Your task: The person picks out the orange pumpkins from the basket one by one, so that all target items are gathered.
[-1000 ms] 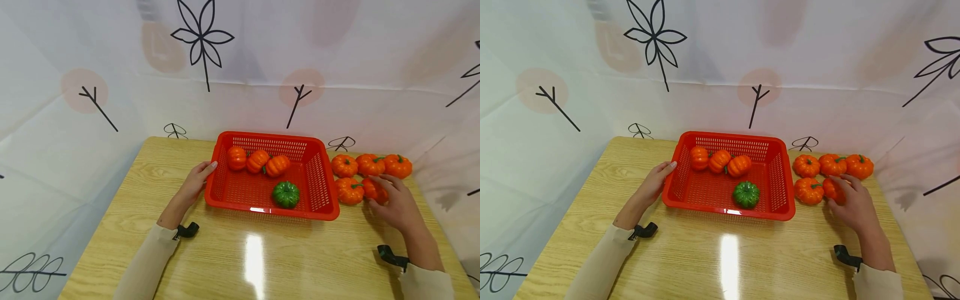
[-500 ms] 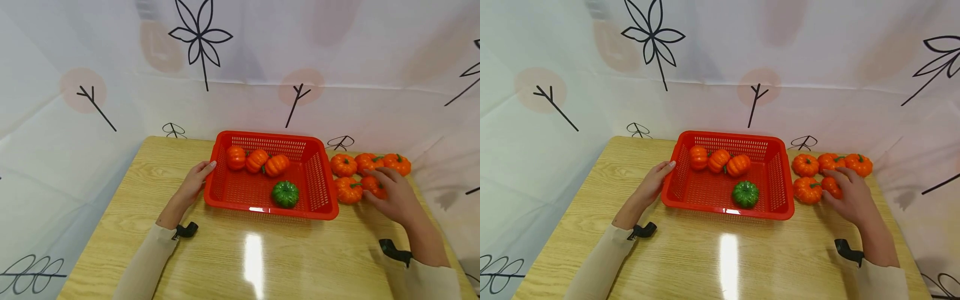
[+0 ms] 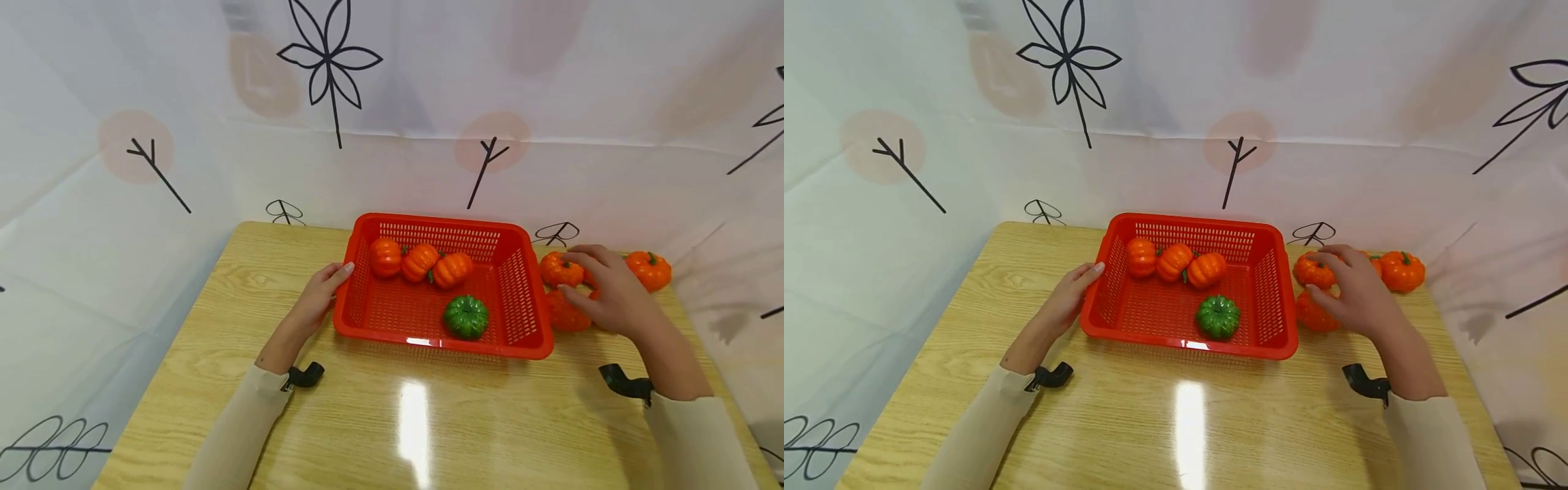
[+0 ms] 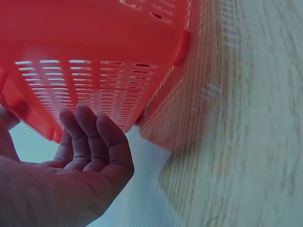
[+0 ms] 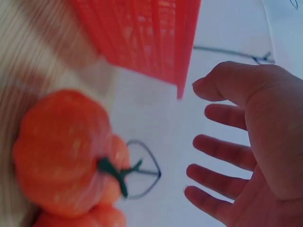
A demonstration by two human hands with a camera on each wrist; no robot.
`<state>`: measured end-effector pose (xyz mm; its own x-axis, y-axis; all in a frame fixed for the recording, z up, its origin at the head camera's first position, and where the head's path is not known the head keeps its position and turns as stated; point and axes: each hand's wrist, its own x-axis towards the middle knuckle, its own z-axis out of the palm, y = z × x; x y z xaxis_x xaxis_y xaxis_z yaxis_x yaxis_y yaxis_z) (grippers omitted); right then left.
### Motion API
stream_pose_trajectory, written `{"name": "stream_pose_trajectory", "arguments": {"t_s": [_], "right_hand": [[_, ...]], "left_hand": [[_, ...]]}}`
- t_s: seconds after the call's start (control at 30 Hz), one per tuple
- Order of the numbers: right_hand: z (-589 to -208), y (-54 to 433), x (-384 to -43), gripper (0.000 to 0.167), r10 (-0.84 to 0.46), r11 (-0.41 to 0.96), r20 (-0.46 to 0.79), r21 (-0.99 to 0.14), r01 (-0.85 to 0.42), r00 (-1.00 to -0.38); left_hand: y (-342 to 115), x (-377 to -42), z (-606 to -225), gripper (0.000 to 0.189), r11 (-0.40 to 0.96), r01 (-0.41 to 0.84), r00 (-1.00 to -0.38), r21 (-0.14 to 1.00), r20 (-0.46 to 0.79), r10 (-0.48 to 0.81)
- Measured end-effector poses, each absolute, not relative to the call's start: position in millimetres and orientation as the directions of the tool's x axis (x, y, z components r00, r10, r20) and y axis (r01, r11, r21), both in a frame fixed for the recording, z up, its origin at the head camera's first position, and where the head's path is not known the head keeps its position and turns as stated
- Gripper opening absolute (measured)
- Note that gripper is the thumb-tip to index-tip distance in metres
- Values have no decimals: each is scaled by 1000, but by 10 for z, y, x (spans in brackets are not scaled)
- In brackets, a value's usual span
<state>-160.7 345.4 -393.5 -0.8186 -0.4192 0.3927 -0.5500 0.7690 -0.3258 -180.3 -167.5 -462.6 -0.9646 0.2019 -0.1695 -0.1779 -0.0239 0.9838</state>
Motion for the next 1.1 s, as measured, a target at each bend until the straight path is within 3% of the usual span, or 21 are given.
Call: {"name": "stream_pose_trajectory", "arguments": {"t_s": [0.33, 0.67, 0.87, 1.1], "right_hand": [[-3740, 3125, -1777, 47, -485, 780, 240, -315, -541, -841], [-3553, 2795, -1960, 36, -604, 716, 141, -337, -611, -785], [-3547, 2623, -2140, 29, -689, 649, 71, -384, -657, -721], [-3602, 2418, -2289, 38, -712, 657, -48, -396, -641, -700]], "left_hand": [[-1650, -1812, -4626, 56, -17, -186, -963, 982, -178, 203], [-1662, -1812, -4640, 53, -42, -184, -965, 982, -172, 198], [-1670, -1813, -4644, 55, -29, -188, -965, 982, -179, 193], [-1669, -1804, -4629, 56, -28, -187, -965, 982, -178, 195]]}}
